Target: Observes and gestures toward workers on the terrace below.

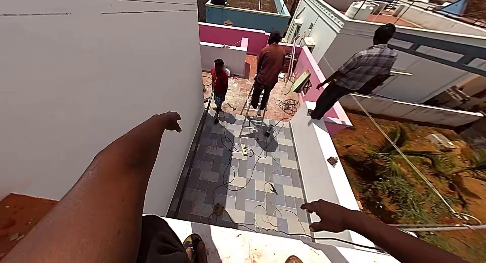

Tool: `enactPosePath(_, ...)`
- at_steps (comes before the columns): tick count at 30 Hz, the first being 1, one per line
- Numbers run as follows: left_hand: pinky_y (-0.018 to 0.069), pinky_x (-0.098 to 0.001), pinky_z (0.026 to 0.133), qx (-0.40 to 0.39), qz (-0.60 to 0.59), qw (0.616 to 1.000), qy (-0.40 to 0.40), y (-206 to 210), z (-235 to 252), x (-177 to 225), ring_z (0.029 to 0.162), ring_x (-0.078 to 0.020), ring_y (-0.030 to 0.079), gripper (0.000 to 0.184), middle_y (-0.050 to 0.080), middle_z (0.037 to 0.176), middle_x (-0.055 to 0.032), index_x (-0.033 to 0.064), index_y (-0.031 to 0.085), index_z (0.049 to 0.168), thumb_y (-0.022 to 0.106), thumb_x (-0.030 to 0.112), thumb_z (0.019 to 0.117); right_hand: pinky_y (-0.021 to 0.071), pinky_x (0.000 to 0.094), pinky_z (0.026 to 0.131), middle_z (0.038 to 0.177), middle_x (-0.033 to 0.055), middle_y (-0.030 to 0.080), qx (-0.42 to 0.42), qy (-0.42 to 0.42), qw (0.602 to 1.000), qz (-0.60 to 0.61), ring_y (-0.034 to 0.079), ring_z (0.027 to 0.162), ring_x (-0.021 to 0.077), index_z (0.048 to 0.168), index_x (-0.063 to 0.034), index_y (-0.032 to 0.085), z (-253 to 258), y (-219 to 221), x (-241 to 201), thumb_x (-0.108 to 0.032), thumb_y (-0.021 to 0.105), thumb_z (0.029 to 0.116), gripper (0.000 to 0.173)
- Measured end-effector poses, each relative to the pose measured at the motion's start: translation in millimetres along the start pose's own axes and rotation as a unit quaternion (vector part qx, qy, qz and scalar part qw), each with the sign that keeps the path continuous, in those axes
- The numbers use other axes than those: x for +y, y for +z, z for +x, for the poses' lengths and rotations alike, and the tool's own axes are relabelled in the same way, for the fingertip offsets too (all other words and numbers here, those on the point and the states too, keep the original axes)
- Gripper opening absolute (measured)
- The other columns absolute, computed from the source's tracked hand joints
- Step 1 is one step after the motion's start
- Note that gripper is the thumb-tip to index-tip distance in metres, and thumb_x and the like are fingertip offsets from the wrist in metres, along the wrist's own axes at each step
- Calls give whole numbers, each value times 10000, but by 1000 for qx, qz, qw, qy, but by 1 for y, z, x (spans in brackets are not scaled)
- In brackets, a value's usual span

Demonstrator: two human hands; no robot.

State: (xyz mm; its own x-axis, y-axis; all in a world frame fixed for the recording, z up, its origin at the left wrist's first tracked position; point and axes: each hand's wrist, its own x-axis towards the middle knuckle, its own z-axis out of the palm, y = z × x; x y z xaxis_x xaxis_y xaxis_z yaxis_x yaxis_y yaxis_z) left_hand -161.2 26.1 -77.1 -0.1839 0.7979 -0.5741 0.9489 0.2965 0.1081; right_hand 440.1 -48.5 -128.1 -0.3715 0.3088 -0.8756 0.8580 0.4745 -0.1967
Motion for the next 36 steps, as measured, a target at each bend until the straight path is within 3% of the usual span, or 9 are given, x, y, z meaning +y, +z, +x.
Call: enactPosePath(36, 430, -597, 1111, 3, -2, 1000, 2, 6, 9, -9, 1279, -447, 602, 700, 668, 1270, -297, -48, 474, 1494, 785, 263, 950, 427, 582, 1096, 1421, 281, 577, 3, 0, 1000, 6, 585, 1290, 425, 1528, -6, 454, -5, 0, -3, -393, 671, 1013, 680)
